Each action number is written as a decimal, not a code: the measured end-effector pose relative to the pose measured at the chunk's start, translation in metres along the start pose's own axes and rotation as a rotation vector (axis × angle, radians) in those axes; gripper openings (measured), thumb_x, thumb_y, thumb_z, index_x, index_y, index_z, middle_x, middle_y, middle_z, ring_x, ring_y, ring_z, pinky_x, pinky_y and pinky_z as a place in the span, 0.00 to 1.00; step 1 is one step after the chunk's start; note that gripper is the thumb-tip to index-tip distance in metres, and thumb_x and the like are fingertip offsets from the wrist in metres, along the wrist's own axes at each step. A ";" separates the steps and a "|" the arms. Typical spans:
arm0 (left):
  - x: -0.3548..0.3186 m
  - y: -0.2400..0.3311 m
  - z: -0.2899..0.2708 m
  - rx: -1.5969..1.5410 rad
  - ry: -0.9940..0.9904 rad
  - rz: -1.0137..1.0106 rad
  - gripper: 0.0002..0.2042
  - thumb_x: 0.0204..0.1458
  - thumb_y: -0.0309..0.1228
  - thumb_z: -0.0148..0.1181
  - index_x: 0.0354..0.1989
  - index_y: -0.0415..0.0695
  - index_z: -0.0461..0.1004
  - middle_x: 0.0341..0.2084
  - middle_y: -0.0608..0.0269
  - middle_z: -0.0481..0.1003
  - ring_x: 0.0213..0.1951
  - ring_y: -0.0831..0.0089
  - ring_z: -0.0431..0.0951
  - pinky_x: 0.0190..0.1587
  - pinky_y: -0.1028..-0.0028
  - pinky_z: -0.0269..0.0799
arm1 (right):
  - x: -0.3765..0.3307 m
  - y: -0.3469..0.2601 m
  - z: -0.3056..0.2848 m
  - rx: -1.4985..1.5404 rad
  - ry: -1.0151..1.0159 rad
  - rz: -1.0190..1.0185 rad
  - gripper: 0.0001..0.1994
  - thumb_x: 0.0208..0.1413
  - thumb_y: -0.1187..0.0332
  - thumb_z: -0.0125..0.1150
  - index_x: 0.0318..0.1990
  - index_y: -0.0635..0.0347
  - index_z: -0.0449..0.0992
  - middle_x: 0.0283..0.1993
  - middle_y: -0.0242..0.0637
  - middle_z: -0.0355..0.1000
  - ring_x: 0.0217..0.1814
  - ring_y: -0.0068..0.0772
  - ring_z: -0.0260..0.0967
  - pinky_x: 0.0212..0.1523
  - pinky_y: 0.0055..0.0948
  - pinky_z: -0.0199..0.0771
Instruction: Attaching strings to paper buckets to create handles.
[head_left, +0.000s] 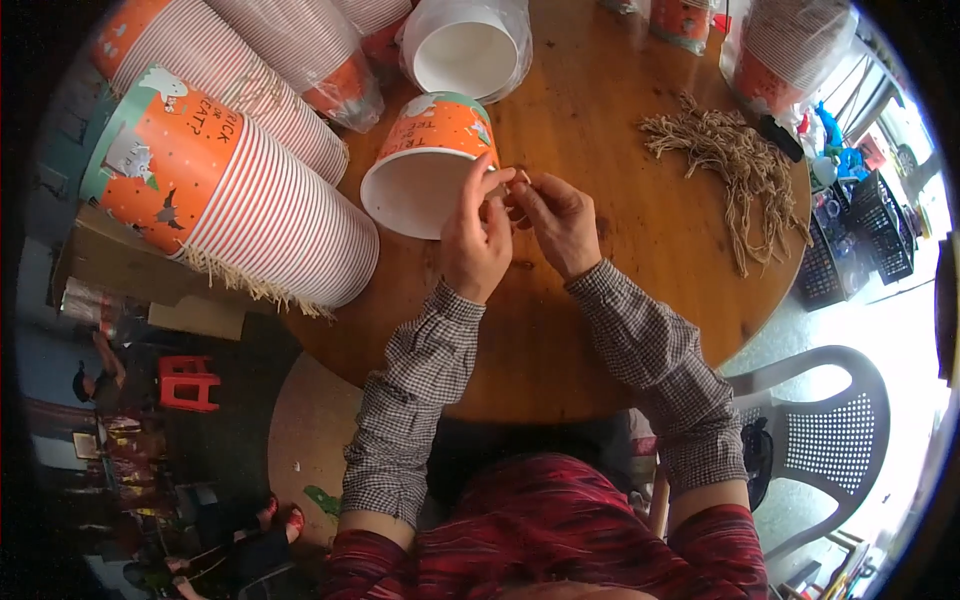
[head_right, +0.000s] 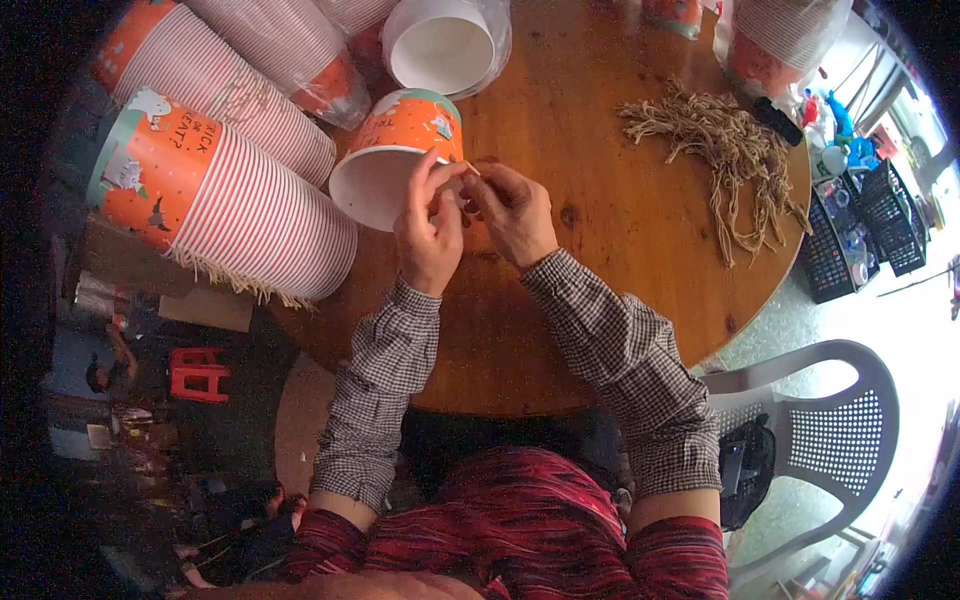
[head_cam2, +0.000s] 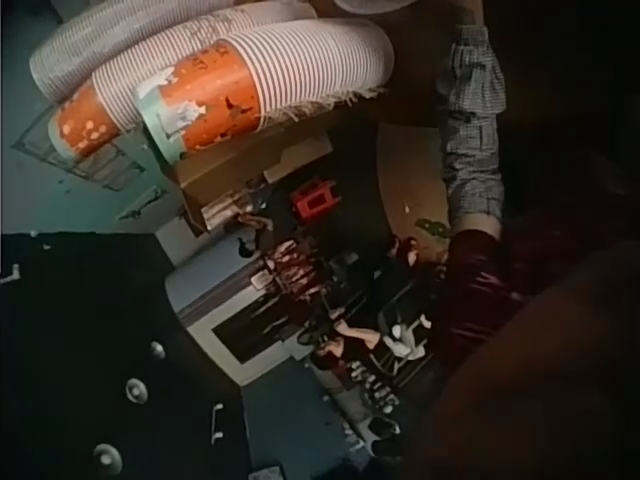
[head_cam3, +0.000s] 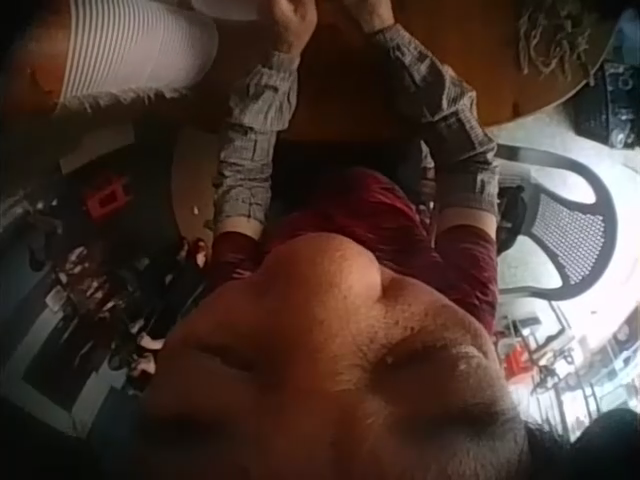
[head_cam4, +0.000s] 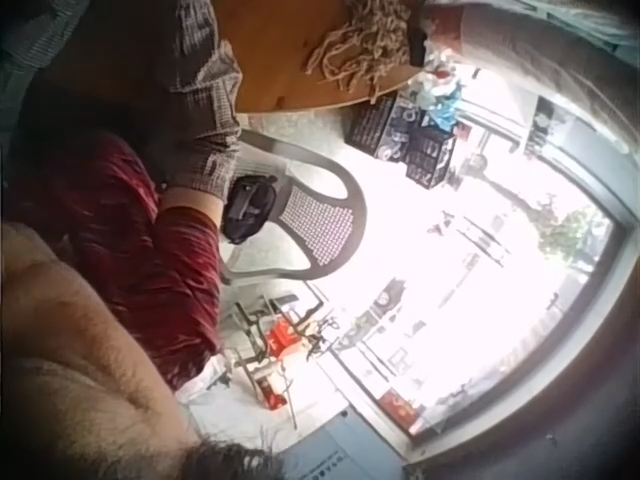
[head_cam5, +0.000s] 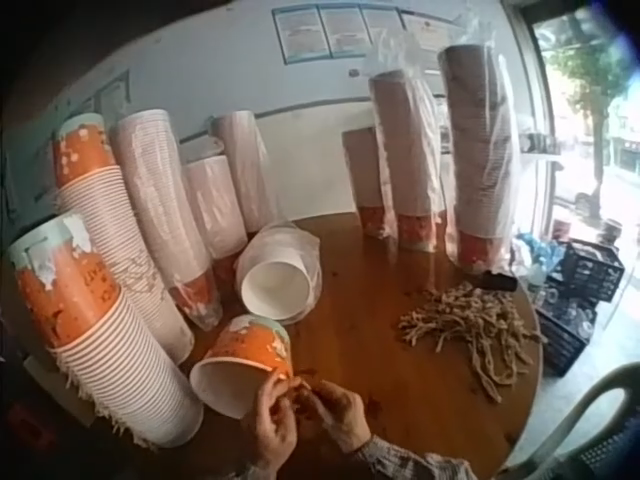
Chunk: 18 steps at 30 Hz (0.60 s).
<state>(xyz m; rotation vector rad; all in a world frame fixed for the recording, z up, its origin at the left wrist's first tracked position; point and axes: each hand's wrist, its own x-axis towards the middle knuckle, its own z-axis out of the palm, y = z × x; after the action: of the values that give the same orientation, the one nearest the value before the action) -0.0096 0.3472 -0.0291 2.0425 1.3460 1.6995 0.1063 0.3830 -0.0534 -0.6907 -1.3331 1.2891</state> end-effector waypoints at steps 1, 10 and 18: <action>0.001 -0.004 0.004 0.068 -0.008 0.021 0.22 0.53 0.17 0.46 0.58 0.39 0.58 0.43 0.51 0.74 0.42 0.60 0.77 0.41 0.67 0.76 | 0.001 -0.003 -0.001 -0.010 0.044 0.026 0.10 0.58 0.68 0.55 0.42 0.67 0.75 0.31 0.34 0.75 0.31 0.19 0.71 0.32 0.20 0.73; 0.008 -0.032 0.014 0.177 -0.110 -0.025 0.15 0.51 0.21 0.54 0.49 0.42 0.68 0.35 0.56 0.76 0.37 0.59 0.77 0.36 0.66 0.73 | 0.011 -0.004 -0.014 -0.233 0.089 0.008 0.07 0.57 0.72 0.55 0.39 0.67 0.74 0.29 0.32 0.74 0.29 0.18 0.71 0.29 0.18 0.72; 0.008 -0.048 0.003 0.195 -0.008 -0.075 0.06 0.50 0.22 0.57 0.37 0.40 0.73 0.29 0.54 0.74 0.32 0.57 0.76 0.32 0.67 0.72 | 0.009 -0.006 -0.026 -0.347 -0.020 0.107 0.07 0.54 0.71 0.57 0.36 0.66 0.74 0.29 0.39 0.75 0.28 0.23 0.72 0.29 0.24 0.72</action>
<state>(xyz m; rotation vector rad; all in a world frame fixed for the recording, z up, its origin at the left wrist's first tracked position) -0.0326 0.3819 -0.0541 2.0658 1.6220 1.5837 0.1300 0.3978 -0.0501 -1.0024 -1.5723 1.1607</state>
